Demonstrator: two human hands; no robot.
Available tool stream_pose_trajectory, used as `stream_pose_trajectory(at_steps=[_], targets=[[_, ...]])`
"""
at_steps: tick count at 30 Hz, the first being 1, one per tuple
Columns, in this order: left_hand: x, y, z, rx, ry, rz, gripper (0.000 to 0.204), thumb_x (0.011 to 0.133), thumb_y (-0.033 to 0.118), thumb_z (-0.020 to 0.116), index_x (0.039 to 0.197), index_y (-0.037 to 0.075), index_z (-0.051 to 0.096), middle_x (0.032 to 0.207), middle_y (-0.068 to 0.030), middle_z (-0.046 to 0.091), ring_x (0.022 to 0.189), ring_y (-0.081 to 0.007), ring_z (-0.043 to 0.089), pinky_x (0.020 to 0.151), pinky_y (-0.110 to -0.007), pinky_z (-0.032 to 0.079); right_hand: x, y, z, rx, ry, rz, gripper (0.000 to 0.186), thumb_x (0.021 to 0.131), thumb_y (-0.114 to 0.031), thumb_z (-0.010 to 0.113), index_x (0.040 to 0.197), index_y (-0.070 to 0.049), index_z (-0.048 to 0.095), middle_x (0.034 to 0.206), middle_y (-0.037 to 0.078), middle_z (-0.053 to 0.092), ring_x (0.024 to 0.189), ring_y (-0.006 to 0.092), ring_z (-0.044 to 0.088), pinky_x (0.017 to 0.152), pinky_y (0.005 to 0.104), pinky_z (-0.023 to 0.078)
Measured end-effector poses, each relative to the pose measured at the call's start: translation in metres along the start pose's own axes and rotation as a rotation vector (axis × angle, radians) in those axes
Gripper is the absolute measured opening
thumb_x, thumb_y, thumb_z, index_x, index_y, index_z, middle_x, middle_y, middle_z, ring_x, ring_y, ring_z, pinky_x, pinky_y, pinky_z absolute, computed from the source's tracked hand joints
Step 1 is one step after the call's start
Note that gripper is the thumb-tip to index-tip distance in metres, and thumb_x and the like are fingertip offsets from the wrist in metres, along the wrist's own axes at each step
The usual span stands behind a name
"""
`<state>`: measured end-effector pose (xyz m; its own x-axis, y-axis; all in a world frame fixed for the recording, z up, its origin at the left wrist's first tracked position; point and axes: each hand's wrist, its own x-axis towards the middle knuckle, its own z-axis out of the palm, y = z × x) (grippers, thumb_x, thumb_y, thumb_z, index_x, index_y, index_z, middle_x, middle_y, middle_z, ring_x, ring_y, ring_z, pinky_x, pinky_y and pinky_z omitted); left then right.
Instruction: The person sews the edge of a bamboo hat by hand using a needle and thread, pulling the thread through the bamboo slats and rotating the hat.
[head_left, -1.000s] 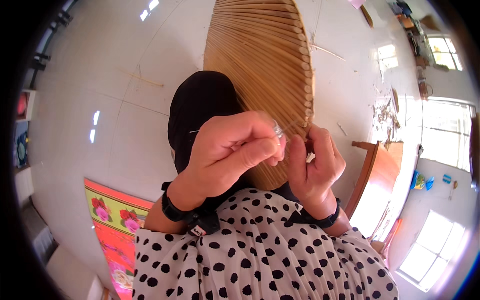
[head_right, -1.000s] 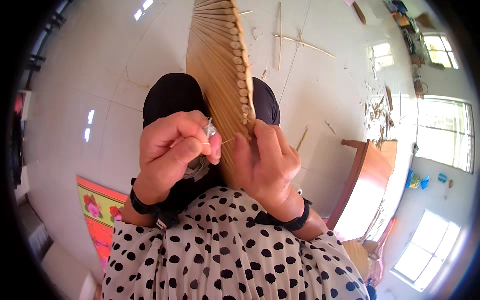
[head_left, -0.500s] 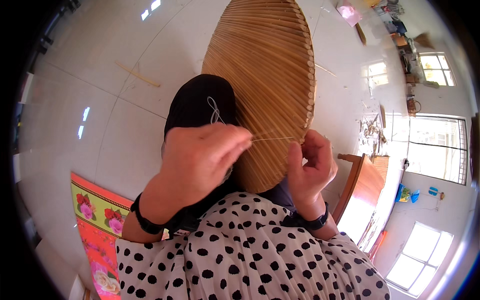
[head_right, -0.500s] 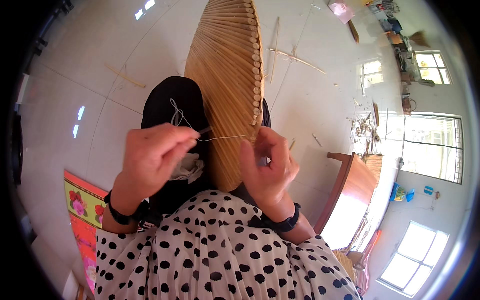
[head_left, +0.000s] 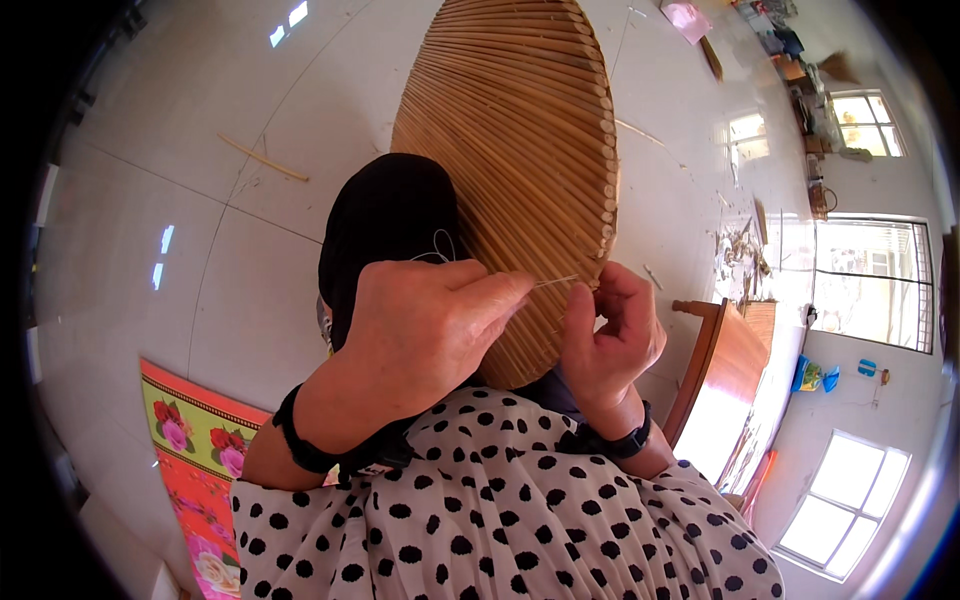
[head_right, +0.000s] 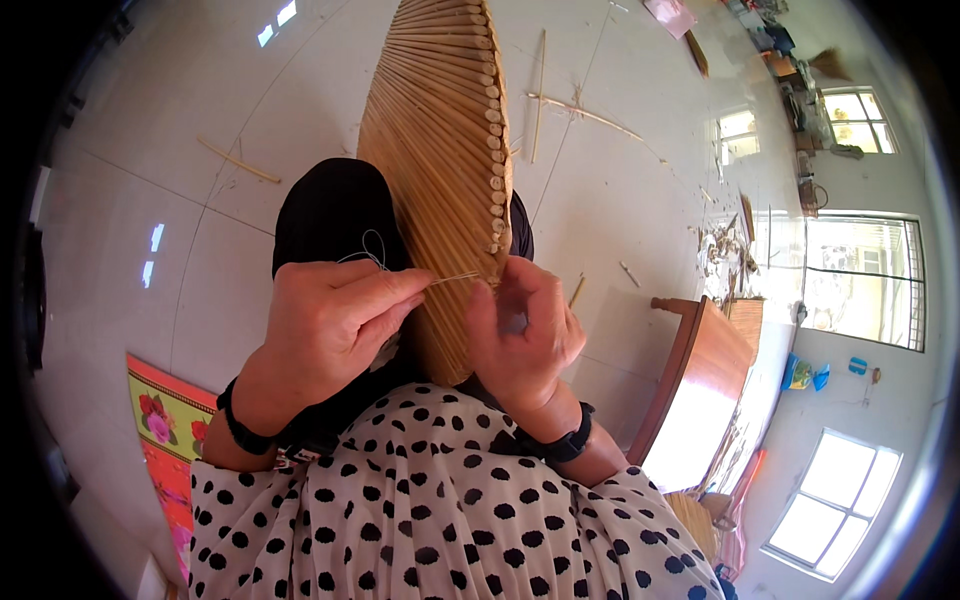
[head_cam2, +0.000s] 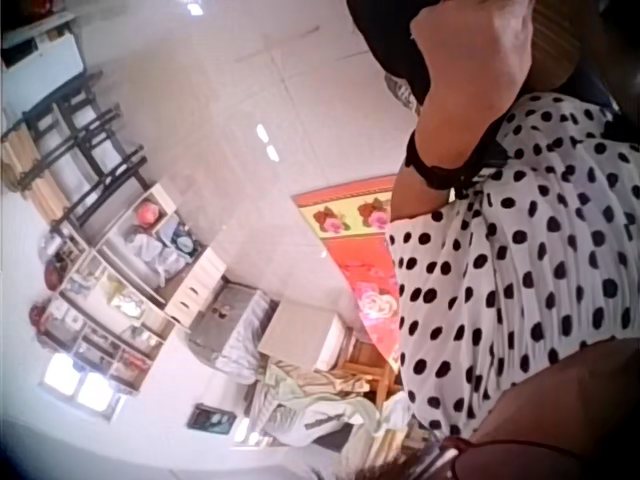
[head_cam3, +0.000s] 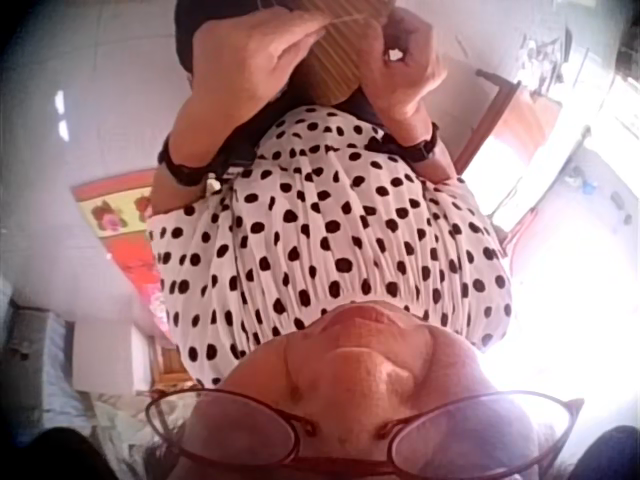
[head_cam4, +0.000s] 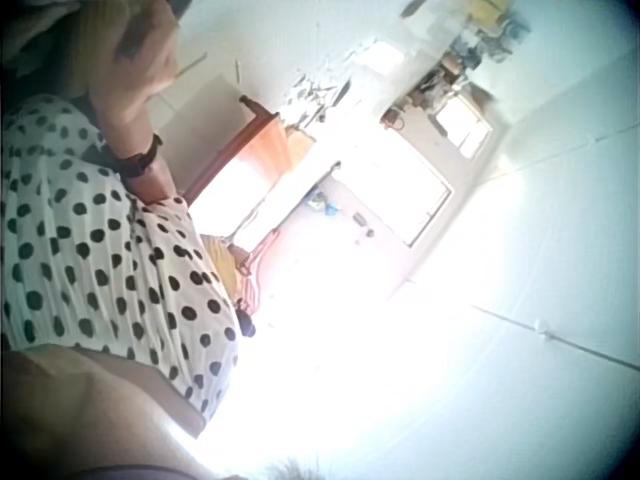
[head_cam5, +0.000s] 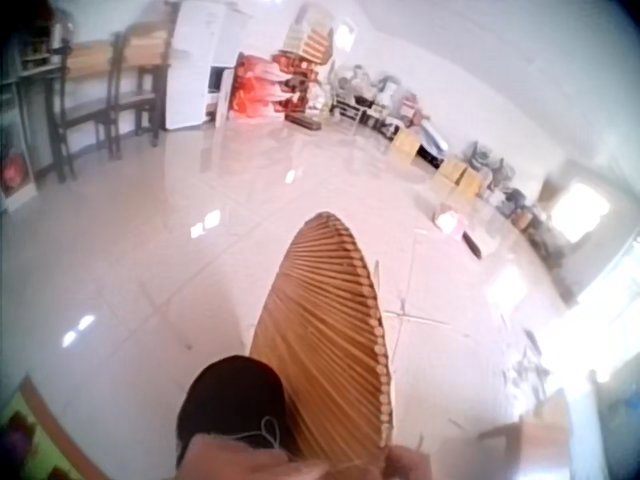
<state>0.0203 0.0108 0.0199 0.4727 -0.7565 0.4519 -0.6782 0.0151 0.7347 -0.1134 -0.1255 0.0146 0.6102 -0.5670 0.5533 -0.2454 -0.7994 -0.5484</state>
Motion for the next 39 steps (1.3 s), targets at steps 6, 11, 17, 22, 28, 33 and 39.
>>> stream_pose_trajectory(at_steps=[6,11,17,22,28,33,39], targets=[[0.003,0.001,0.001,0.018,-0.008,0.009,0.022,0.076,0.003,0.075,0.097,0.005,0.072,0.060,-0.0056,0.057,0.049,-0.0203,0.056,0.044,-0.030,0.043,-0.001,0.001,0.001,0.015,-0.003,0.020,0.025,0.076,-0.007,0.076,0.096,-0.001,0.062,0.072,0.006,0.066,0.057,0.0133,0.064,0.055,0.0240,0.049],[0.004,0.001,0.000,0.013,-0.008,0.010,0.021,0.076,0.002,0.075,0.096,0.004,0.072,0.061,-0.0061,0.057,0.050,-0.0204,0.056,0.045,-0.030,0.043,-0.001,0.002,0.001,0.001,-0.007,0.006,0.025,0.076,-0.007,0.076,0.096,-0.001,0.062,0.071,0.005,0.066,0.057,0.0141,0.063,0.054,0.0240,0.049],[0.006,0.003,-0.003,0.011,-0.012,0.020,0.020,0.075,0.002,0.075,0.095,0.004,0.071,0.061,-0.0060,0.057,0.049,-0.0203,0.056,0.046,-0.031,0.042,0.001,0.000,0.001,0.012,-0.015,0.003,0.025,0.075,-0.007,0.076,0.095,-0.001,0.062,0.069,0.005,0.065,0.055,0.0148,0.063,0.054,0.0242,0.049],[0.006,0.002,-0.002,0.023,-0.021,0.026,0.021,0.075,0.002,0.075,0.095,0.004,0.071,0.060,-0.0056,0.056,0.049,-0.0202,0.055,0.046,-0.031,0.042,0.002,0.000,0.001,-0.005,-0.014,-0.007,0.025,0.074,-0.007,0.076,0.094,-0.001,0.062,0.069,0.005,0.064,0.054,0.0145,0.062,0.052,0.0239,0.048],[0.008,0.006,-0.005,0.061,-0.039,0.038,0.019,0.076,0.003,0.074,0.095,0.005,0.072,0.060,-0.0048,0.056,0.049,-0.0207,0.055,0.045,-0.031,0.042,0.001,-0.001,0.001,-0.005,-0.005,0.005,0.026,0.074,-0.007,0.077,0.094,-0.001,0.062,0.070,0.005,0.064,0.054,0.0148,0.061,0.052,0.0239,0.048],[0.015,0.010,-0.017,0.169,-0.112,0.080,0.019,0.073,0.003,0.074,0.092,0.005,0.071,0.059,-0.0041,0.055,0.049,-0.0215,0.056,0.044,-0.032,0.042,0.002,-0.004,0.000,-0.041,-0.022,-0.015,0.025,0.073,-0.008,0.077,0.094,-0.002,0.063,0.071,0.004,0.063,0.056,0.0153,0.061,0.052,0.0247,0.048],[0.032,0.020,-0.030,0.293,-0.251,0.120,0.018,0.071,0.002,0.072,0.089,0.004,0.070,0.059,-0.0047,0.054,0.049,-0.0218,0.056,0.043,-0.032,0.041,0.002,-0.003,-0.001,-0.048,-0.032,-0.045,0.026,0.074,-0.008,0.077,0.095,-0.002,0.064,0.072,0.005,0.063,0.054,0.0139,0.060,0.049,0.0250,0.047]])
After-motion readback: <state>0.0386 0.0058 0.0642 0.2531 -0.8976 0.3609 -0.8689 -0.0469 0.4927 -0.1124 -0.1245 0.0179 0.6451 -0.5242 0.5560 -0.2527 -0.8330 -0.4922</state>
